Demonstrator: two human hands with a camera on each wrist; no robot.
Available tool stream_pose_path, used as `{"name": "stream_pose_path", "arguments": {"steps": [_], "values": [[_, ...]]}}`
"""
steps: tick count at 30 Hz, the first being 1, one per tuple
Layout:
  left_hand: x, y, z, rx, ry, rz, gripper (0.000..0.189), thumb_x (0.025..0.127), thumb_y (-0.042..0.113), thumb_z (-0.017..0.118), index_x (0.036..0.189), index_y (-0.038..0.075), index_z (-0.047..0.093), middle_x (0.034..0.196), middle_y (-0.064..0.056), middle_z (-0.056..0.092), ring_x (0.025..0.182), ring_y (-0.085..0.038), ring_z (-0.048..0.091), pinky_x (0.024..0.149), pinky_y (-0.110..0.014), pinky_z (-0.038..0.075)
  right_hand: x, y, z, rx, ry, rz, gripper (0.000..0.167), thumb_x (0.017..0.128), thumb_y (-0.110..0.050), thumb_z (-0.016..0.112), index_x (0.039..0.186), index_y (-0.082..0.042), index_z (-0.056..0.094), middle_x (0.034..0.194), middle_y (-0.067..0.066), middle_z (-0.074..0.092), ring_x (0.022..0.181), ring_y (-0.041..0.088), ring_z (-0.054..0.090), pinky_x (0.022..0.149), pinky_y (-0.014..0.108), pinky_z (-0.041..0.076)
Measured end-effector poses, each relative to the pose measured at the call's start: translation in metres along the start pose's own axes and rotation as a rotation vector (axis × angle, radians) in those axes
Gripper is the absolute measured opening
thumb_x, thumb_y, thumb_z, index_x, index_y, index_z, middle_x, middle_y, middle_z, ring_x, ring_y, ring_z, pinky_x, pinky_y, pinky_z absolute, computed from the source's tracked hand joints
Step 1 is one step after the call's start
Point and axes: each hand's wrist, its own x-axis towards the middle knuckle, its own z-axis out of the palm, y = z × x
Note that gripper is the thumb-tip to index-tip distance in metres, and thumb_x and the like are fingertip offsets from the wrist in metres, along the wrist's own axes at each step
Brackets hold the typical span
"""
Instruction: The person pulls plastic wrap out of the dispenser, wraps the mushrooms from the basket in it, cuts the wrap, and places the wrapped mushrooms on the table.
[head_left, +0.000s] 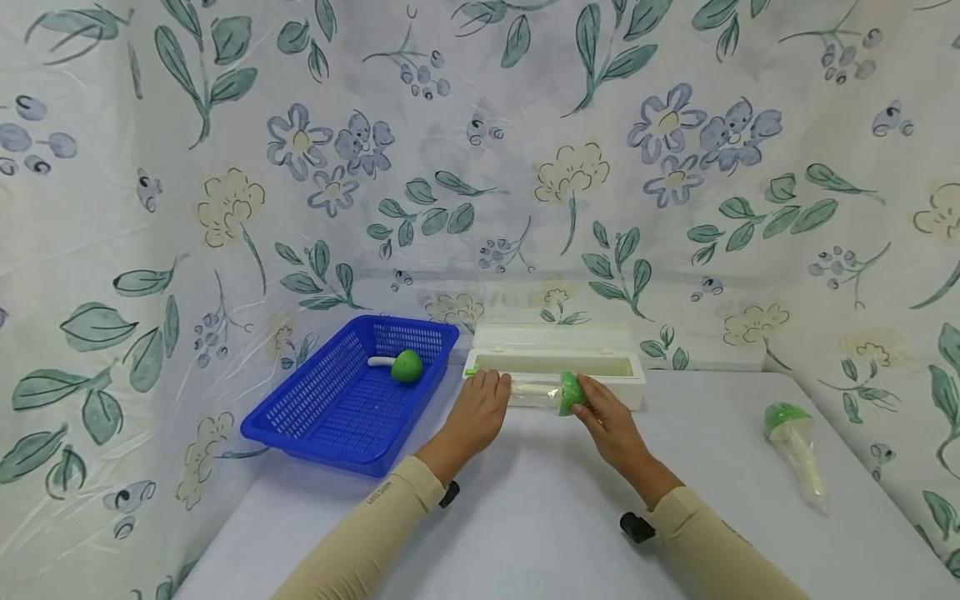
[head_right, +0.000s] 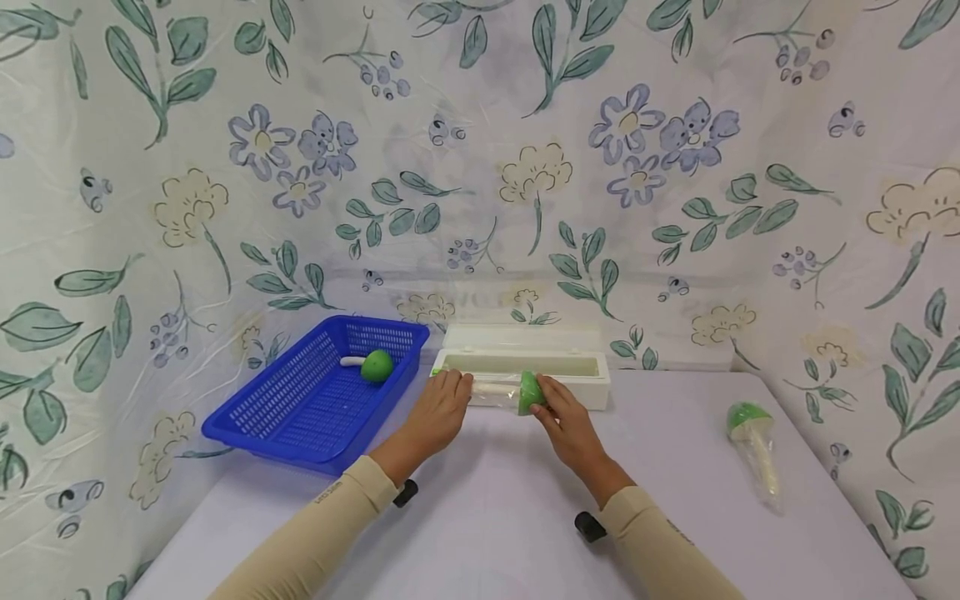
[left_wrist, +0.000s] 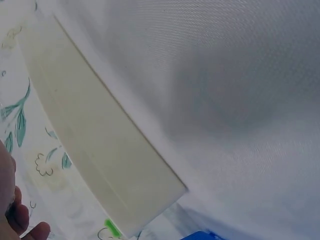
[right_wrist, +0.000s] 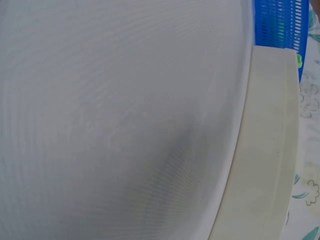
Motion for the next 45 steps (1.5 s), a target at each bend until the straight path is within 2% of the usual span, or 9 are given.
{"name": "stream_pose_path", "arguments": {"steps": [6, 15, 21, 27, 30, 32, 37, 41, 45], "values": [[0.0, 0.001, 0.001, 0.063, 0.018, 0.024, 0.026, 0.097, 0.005, 0.021, 0.095, 0.001, 0.047, 0.079, -0.008, 0.036, 0.071, -0.024, 0.037, 0.063, -0.033, 0.034, 0.0, 0.001, 0.002, 0.002, 0.009, -0.007, 0.057, 0.1, -0.023, 0.055, 0.149, -0.002, 0.035, 0.149, 0.014, 0.039, 0.124, 0.03, 0.05, 0.093, 0.04, 0.048], [0.005, 0.008, -0.002, 0.092, 0.026, 0.037, 0.046, 0.102, 0.005, 0.01, 0.124, -0.009, 0.048, 0.102, -0.017, 0.055, 0.085, -0.029, 0.052, 0.077, -0.038, 0.045, 0.001, -0.004, 0.004, 0.068, 0.03, -0.015, 0.054, 0.1, -0.018, 0.054, 0.147, 0.002, 0.036, 0.143, 0.016, 0.045, 0.104, 0.024, 0.061, 0.086, 0.032, 0.052], [0.006, 0.013, -0.005, 0.067, 0.002, -0.02, 0.039, 0.099, 0.009, 0.01, 0.103, -0.001, 0.047, 0.081, -0.009, 0.04, 0.071, -0.024, 0.039, 0.06, -0.032, 0.033, 0.003, -0.007, 0.005, 0.025, 0.002, -0.008, 0.054, 0.102, -0.022, 0.05, 0.149, -0.001, 0.033, 0.147, 0.016, 0.039, 0.12, 0.03, 0.053, 0.093, 0.038, 0.048], [0.004, 0.014, -0.004, 0.11, 0.035, -0.011, 0.027, 0.098, 0.005, 0.019, 0.089, 0.003, 0.044, 0.072, -0.005, 0.03, 0.063, -0.021, 0.037, 0.054, -0.029, 0.03, 0.003, -0.01, 0.006, -0.033, -0.069, 0.039, 0.058, 0.105, -0.028, 0.041, 0.154, -0.004, 0.021, 0.154, 0.016, 0.028, 0.133, 0.033, 0.04, 0.103, 0.046, 0.037], [0.001, 0.011, -0.004, 0.135, -0.024, 0.003, 0.034, 0.099, 0.004, 0.013, 0.098, 0.0, 0.046, 0.074, -0.007, 0.038, 0.063, -0.021, 0.041, 0.054, -0.03, 0.035, 0.003, -0.01, 0.006, -0.004, -0.095, 0.054, 0.061, 0.106, -0.029, 0.038, 0.155, -0.004, 0.011, 0.155, 0.016, 0.027, 0.128, 0.032, 0.046, 0.102, 0.047, 0.039], [0.0, 0.008, -0.005, 0.134, -0.077, 0.009, 0.035, 0.101, 0.004, 0.012, 0.106, -0.002, 0.046, 0.076, -0.008, 0.042, 0.062, -0.021, 0.044, 0.054, -0.03, 0.038, 0.002, -0.01, 0.006, 0.034, -0.092, 0.052, 0.058, 0.107, -0.025, 0.037, 0.155, -0.005, 0.012, 0.146, 0.018, 0.041, 0.118, 0.031, 0.054, 0.098, 0.047, 0.043], [-0.004, 0.005, -0.009, -0.001, -0.186, 0.008, 0.017, 0.1, 0.003, 0.036, 0.114, -0.001, 0.044, 0.079, -0.008, 0.042, 0.06, -0.019, 0.045, 0.05, -0.029, 0.039, -0.001, -0.007, 0.005, 0.046, -0.022, -0.018, 0.049, 0.103, -0.01, 0.046, 0.15, -0.003, 0.033, 0.105, 0.01, 0.063, 0.09, 0.02, 0.062, 0.079, 0.038, 0.052], [-0.004, 0.006, -0.011, -0.074, -0.262, -0.004, 0.018, 0.098, 0.012, 0.048, 0.111, 0.0, 0.045, 0.082, -0.007, 0.04, 0.06, -0.019, 0.043, 0.051, -0.03, 0.039, -0.001, -0.004, 0.005, -0.021, 0.007, -0.037, 0.046, 0.101, -0.013, 0.052, 0.144, 0.001, 0.043, 0.115, 0.009, 0.062, 0.085, 0.014, 0.059, 0.073, 0.03, 0.052], [-0.004, 0.008, -0.009, 0.01, -0.262, 0.038, 0.015, 0.098, 0.015, 0.051, 0.104, 0.003, 0.047, 0.081, -0.006, 0.042, 0.061, -0.017, 0.046, 0.051, -0.028, 0.04, -0.002, -0.004, 0.005, -0.044, 0.009, -0.015, 0.043, 0.101, -0.017, 0.054, 0.139, 0.002, 0.049, 0.127, 0.012, 0.059, 0.09, 0.016, 0.059, 0.074, 0.033, 0.052]]}}
